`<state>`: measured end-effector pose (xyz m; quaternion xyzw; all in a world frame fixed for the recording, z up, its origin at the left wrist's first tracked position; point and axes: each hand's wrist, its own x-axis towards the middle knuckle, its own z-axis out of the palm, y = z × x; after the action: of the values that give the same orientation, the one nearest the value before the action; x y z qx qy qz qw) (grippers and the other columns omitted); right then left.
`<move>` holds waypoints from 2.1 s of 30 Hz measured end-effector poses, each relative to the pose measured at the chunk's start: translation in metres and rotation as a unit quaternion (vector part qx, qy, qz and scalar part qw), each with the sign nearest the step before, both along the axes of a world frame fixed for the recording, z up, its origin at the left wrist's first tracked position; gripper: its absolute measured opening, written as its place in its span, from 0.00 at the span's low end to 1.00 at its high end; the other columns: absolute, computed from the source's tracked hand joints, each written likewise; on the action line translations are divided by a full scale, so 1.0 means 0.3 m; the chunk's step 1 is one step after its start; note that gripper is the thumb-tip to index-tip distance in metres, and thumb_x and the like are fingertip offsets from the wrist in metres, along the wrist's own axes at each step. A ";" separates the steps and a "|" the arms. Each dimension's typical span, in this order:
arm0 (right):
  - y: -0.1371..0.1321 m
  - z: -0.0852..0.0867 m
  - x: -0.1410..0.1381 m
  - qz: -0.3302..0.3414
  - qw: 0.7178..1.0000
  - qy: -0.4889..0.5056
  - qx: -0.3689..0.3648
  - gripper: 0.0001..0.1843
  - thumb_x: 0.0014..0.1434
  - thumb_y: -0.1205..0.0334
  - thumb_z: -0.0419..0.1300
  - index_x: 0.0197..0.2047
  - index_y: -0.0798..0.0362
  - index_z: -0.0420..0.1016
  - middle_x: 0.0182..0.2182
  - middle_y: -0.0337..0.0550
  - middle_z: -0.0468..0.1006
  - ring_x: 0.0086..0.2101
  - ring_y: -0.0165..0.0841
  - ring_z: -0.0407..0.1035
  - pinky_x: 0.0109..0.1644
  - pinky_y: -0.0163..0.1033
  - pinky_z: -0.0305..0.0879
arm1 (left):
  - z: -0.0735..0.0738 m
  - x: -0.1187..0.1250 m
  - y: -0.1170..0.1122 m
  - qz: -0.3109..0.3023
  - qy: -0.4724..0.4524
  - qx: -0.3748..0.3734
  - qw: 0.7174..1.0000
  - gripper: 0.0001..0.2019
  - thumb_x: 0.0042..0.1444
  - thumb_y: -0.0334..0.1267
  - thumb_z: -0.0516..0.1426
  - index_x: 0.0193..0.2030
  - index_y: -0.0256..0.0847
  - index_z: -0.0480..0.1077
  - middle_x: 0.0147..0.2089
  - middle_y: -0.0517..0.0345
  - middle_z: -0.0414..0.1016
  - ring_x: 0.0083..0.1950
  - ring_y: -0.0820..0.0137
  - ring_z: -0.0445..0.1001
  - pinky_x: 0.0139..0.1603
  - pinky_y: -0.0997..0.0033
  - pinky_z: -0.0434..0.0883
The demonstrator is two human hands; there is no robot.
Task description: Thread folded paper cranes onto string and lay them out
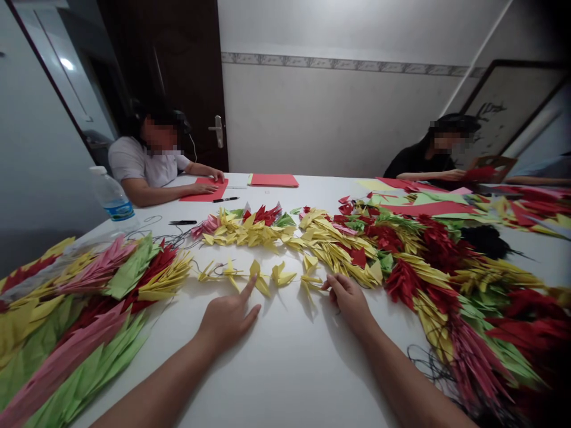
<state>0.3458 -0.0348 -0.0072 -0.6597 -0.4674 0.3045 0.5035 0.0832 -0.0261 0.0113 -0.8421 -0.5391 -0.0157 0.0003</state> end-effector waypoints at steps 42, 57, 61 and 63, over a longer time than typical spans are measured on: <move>0.003 -0.010 0.009 0.018 1.000 0.003 0.000 0.22 0.50 0.42 0.51 0.23 0.54 0.67 0.12 0.33 0.60 0.16 0.26 0.53 0.20 0.32 0.49 | -0.017 0.179 -0.002 -0.068 -0.029 0.000 0.997 0.29 0.60 0.51 0.36 0.64 0.38 0.46 0.29 0.48 0.75 0.30 0.60 0.74 0.28 0.65 0.65; 0.008 -0.010 0.009 0.022 1.000 0.017 0.014 0.22 0.49 0.42 0.52 0.22 0.54 0.67 0.11 0.34 0.61 0.15 0.26 0.55 0.20 0.33 0.51 | -0.025 0.339 -0.053 -0.114 -0.067 0.013 0.991 0.33 0.59 0.50 0.38 0.65 0.28 0.39 0.28 0.48 0.75 0.28 0.63 0.73 0.28 0.67 0.65; 0.005 0.002 0.005 0.025 0.999 0.027 0.014 0.22 0.48 0.41 0.52 0.22 0.54 0.66 0.11 0.34 0.61 0.15 0.26 0.54 0.19 0.32 0.50 | -0.023 0.347 -0.039 -0.108 -0.059 0.004 0.992 0.32 0.59 0.51 0.37 0.65 0.29 0.41 0.29 0.47 0.75 0.29 0.63 0.74 0.28 0.68 0.64; 0.003 0.005 0.003 0.027 0.999 0.034 0.014 0.22 0.48 0.41 0.52 0.22 0.54 0.66 0.11 0.33 0.60 0.14 0.26 0.53 0.19 0.32 0.48 | -0.020 0.347 -0.037 -0.108 -0.055 0.002 0.993 0.32 0.60 0.51 0.37 0.65 0.29 0.41 0.29 0.47 0.75 0.29 0.63 0.74 0.28 0.67 0.64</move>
<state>0.3468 -0.0338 -0.0056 -0.6293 -0.4718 0.3335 0.5197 0.1874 -0.0373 0.0052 -0.8931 -0.4444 -0.0634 -0.0295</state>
